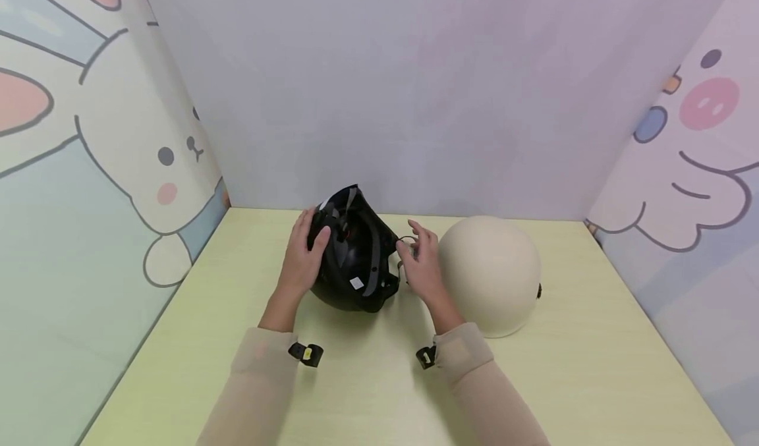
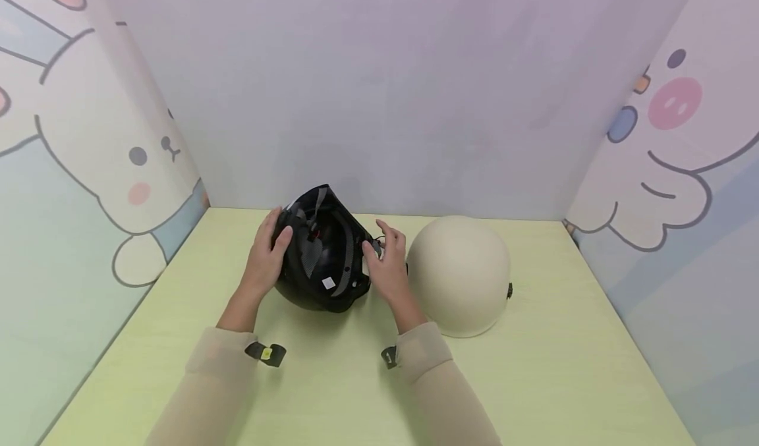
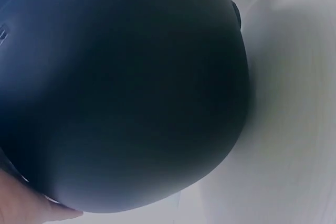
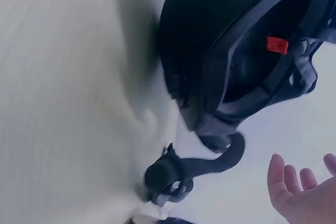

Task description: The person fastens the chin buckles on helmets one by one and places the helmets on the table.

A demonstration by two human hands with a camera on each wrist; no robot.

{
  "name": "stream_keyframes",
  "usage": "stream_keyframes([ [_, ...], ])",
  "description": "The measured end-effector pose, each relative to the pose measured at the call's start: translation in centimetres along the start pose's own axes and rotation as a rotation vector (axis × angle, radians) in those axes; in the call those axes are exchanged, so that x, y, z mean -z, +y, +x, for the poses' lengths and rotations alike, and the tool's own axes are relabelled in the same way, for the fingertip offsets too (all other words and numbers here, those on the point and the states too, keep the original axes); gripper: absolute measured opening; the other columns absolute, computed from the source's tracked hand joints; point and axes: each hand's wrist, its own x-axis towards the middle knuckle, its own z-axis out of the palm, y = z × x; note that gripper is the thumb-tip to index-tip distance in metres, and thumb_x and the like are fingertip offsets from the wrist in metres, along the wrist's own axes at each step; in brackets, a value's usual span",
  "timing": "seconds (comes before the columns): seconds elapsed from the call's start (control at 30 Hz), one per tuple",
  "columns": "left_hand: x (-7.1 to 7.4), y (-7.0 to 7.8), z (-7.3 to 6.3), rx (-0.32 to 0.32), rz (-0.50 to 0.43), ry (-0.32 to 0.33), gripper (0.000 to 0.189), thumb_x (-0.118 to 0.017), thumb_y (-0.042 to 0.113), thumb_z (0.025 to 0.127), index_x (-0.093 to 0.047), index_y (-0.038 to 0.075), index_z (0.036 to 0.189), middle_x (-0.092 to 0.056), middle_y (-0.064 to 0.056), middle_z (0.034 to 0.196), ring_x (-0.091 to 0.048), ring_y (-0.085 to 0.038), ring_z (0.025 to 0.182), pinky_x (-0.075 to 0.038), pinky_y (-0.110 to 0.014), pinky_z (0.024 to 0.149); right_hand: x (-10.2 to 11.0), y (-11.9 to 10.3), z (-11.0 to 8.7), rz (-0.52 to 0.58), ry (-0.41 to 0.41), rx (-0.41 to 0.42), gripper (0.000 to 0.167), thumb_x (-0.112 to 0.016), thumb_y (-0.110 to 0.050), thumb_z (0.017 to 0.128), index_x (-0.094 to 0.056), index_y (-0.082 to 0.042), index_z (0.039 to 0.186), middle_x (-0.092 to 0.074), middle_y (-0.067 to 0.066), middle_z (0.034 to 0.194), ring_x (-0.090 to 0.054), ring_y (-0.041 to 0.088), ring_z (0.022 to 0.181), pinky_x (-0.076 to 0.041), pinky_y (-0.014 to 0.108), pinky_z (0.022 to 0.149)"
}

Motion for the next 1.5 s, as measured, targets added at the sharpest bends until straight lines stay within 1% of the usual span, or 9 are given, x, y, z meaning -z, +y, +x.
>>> stream_keyframes([
  [0.13,0.4,0.0,-0.1,0.0,-0.017,-0.01,0.064,-0.045,0.044,0.102,-0.025,0.016,0.156,-0.023,-0.007,0.158,-0.018,-0.025,0.144,-0.017,-0.051,0.112,0.3,0.5,-0.2,-0.034,-0.019,-0.03,0.053,-0.057,-0.018,0.099,-0.039,-0.011,0.148,-0.033,0.021,0.138,-0.045,0.038,0.111,-0.04,0.055,0.089],
  [0.27,0.6,0.0,-0.2,0.02,-0.033,-0.01,0.061,-0.046,0.04,0.102,-0.027,0.017,0.156,-0.025,-0.007,0.158,-0.02,-0.026,0.144,-0.019,-0.051,0.111,0.4,1.3,-0.5,-0.1,-0.042,-0.087,0.056,-0.059,-0.02,0.098,-0.038,-0.013,0.149,-0.031,0.021,0.138,-0.046,0.038,0.108,-0.041,0.05,0.085],
  [0.43,0.8,-0.2,-0.4,0.052,-0.061,0.026,0.058,-0.047,0.037,0.102,-0.032,0.016,0.154,-0.029,-0.008,0.156,-0.023,-0.026,0.142,-0.021,-0.05,0.111,0.2,2.2,-0.9,-0.193,-0.107,-0.16,0.063,-0.063,-0.021,0.094,-0.036,-0.01,0.15,-0.03,0.022,0.137,-0.05,0.033,0.094,-0.041,0.047,0.081],
  [0.6,0.8,-0.8,-0.7,0.089,-0.116,0.053,0.056,-0.046,0.038,0.102,-0.033,0.017,0.153,-0.031,-0.008,0.154,-0.025,-0.026,0.141,-0.021,-0.049,0.111,-0.2,2.6,-1.4,-0.279,-0.2,-0.214,0.068,-0.066,-0.024,0.093,-0.033,-0.011,0.151,-0.025,0.024,0.144,-0.052,0.04,0.11,-0.042,0.054,0.091],
  [0.7,0.9,-1.2,-0.9,0.111,-0.149,0.055,0.057,-0.044,0.039,0.103,-0.032,0.018,0.154,-0.029,-0.009,0.155,-0.024,-0.027,0.141,-0.021,-0.05,0.111,-0.4,2.5,-1.7,-0.258,-0.221,-0.208,0.071,-0.068,-0.023,0.092,-0.031,-0.008,0.151,-0.026,0.025,0.144,-0.048,0.044,0.117,-0.039,0.056,0.095],
  [0.93,1.0,-1.6,-1.4,0.176,-0.198,0.052,0.058,-0.04,0.043,0.103,-0.026,0.022,0.156,-0.023,-0.006,0.158,-0.02,-0.024,0.143,-0.019,-0.05,0.111,-0.8,2.5,-2.0,-0.193,-0.197,-0.191,0.07,-0.071,-0.019,0.09,-0.035,-0.005,0.149,-0.038,0.022,0.139,-0.056,0.03,0.093,-0.047,0.045,0.083],
  [1.1,1.2,-2.1,-1.6,0.194,-0.215,0.047,0.059,-0.036,0.043,0.104,-0.022,0.022,0.156,-0.019,-0.007,0.159,-0.016,-0.025,0.144,-0.017,-0.05,0.112,-1.0,2.7,-2.2,-0.136,-0.191,-0.202,0.062,-0.071,-0.019,0.09,-0.044,-0.006,0.144,-0.045,0.019,0.136,-0.055,0.031,0.101,-0.046,0.047,0.086],
  [1.23,1.3,-2.4,-1.7,0.195,-0.219,0.038,0.058,-0.034,0.042,0.104,-0.021,0.023,0.156,-0.018,-0.007,0.159,-0.015,-0.028,0.144,-0.017,-0.05,0.112,-1.0,2.7,-2.2,-0.14,-0.19,-0.187,0.052,-0.071,-0.021,0.09,-0.053,-0.007,0.137,-0.047,0.017,0.136,-0.056,0.032,0.104,-0.045,0.048,0.087],
  [1.5,1.8,-3.2,-2.4,0.247,-0.222,0.008,0.054,-0.035,0.038,0.103,-0.022,0.028,0.155,-0.021,-0.007,0.158,-0.019,-0.033,0.143,-0.02,-0.052,0.111,-0.5,2.2,-2.1,-0.201,-0.132,-0.116,0.042,-0.073,-0.021,0.089,-0.062,-0.007,0.127,-0.054,0.015,0.129,-0.06,0.024,0.084,-0.05,0.04,0.074],
])
